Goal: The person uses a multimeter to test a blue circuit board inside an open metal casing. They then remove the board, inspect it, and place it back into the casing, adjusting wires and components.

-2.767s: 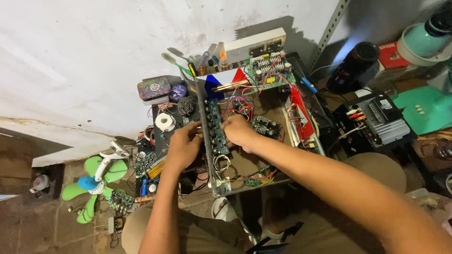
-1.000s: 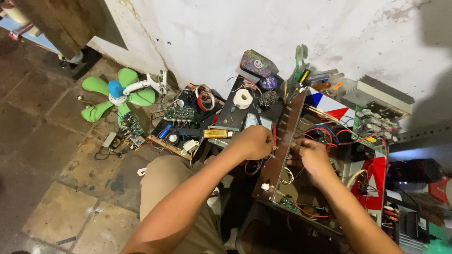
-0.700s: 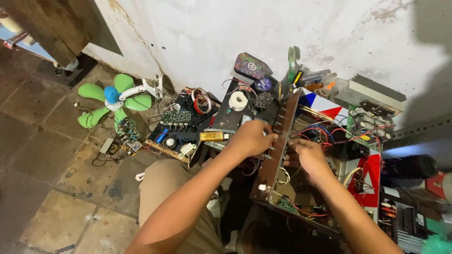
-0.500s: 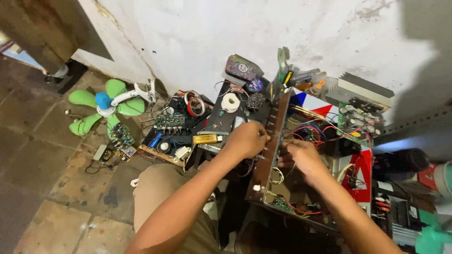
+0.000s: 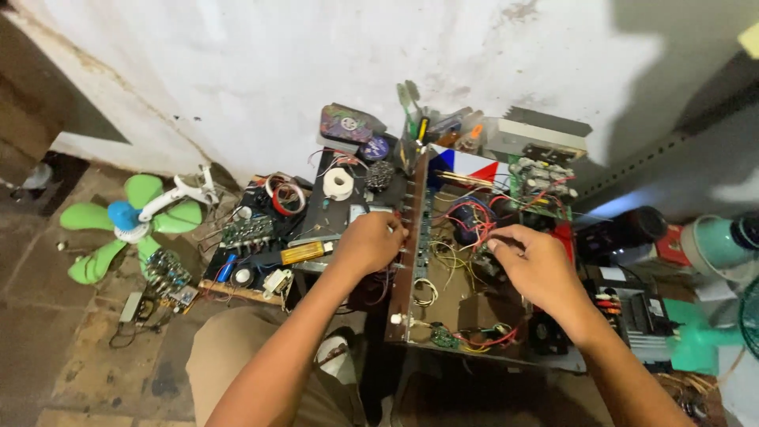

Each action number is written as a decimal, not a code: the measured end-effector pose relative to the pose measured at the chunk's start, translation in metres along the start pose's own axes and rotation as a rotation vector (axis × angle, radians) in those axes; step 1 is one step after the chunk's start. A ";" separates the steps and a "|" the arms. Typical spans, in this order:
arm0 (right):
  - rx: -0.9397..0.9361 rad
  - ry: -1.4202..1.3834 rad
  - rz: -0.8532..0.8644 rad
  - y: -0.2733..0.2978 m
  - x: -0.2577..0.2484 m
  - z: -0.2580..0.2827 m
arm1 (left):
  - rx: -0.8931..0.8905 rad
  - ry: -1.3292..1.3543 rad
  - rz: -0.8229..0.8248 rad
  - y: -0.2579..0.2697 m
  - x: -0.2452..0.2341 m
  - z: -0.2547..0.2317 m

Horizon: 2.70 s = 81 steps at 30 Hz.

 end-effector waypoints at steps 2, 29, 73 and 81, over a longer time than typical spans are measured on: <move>-0.056 0.157 -0.050 -0.010 -0.008 -0.015 | -0.012 -0.024 -0.006 0.002 -0.002 0.000; 0.133 0.287 0.224 0.000 -0.003 0.009 | 0.032 -0.022 -0.048 -0.008 0.010 0.011; -0.290 0.070 0.400 -0.016 -0.010 -0.062 | 0.038 -0.011 -0.043 -0.010 0.011 0.011; -0.294 0.079 0.422 -0.022 -0.009 -0.069 | 0.047 0.026 -0.080 -0.013 0.014 0.015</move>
Point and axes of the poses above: each hand's wrist, its own y-axis away from the middle knuckle, its own x-axis out of the palm, z = x × y, the point moved 1 cm from there along -y, towards the middle knuckle, and after that the axes turned 11 degrees about -y, right-handed, at the moved point
